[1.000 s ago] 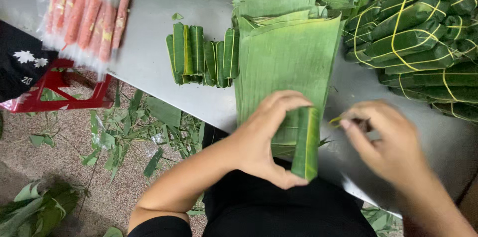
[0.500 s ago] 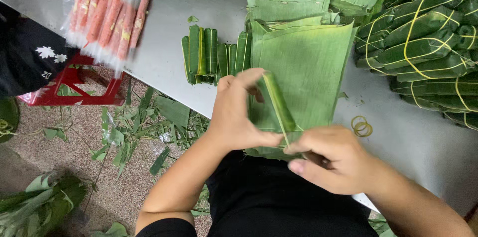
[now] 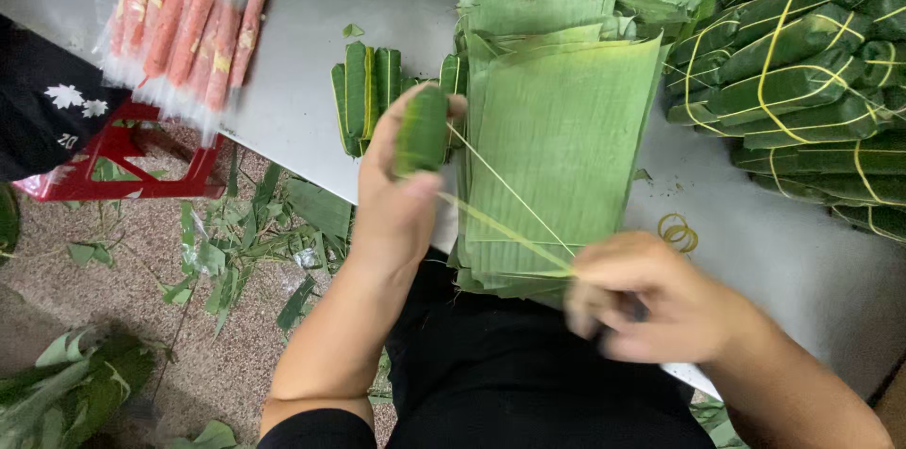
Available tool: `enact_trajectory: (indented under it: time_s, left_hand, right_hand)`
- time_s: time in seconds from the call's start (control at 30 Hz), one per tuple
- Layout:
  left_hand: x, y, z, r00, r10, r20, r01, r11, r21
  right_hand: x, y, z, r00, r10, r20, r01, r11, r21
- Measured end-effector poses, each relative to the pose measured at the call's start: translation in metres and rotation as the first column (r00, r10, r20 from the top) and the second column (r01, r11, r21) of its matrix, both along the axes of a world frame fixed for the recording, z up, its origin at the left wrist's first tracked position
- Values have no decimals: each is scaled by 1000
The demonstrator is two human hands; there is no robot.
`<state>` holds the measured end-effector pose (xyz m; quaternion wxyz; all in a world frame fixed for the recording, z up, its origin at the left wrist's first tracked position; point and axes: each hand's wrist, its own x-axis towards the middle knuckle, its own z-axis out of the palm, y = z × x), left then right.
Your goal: The person wraps meat rolls in banana leaves: they fold a leaf around a pink meat roll, roll it into a tight cylinder, secure it with a rubber band, and place the finished roll with a growing pile of wrapped rolls on the table.
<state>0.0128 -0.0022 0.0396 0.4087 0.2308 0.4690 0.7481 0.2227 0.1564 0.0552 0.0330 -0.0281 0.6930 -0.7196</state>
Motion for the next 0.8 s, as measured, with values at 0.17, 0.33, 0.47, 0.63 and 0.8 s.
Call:
enact_trajectory:
  time_s: [0.17, 0.33, 0.47, 0.63, 0.8]
  left_hand:
    - [17, -1, -19, 2, 110, -994, -277, 955, 105]
    - [20, -6, -17, -136, 136, -981, -142, 978, 155]
    - [20, 1, -6, 247, -138, -959, -71, 985, -160]
    - [17, 13, 1, 315, -152, -937, -90, 978, -189]
    - [-3, 9, 3, 501, -347, -793, 345, 920, -185]
  right_hand:
    - [3, 2, -19, 904, -265, 336, 425, 473, -771]
    - [-4, -8, -43, 885, -371, 281, 451, 831, -326]
    - [11, 2, -49, 931, -81, 356, 274, 798, -536]
    - [13, -12, -56, 923, -305, 236, 378, 838, -394]
    - [0, -12, -60, 767, -400, 501, 615, 681, -398]
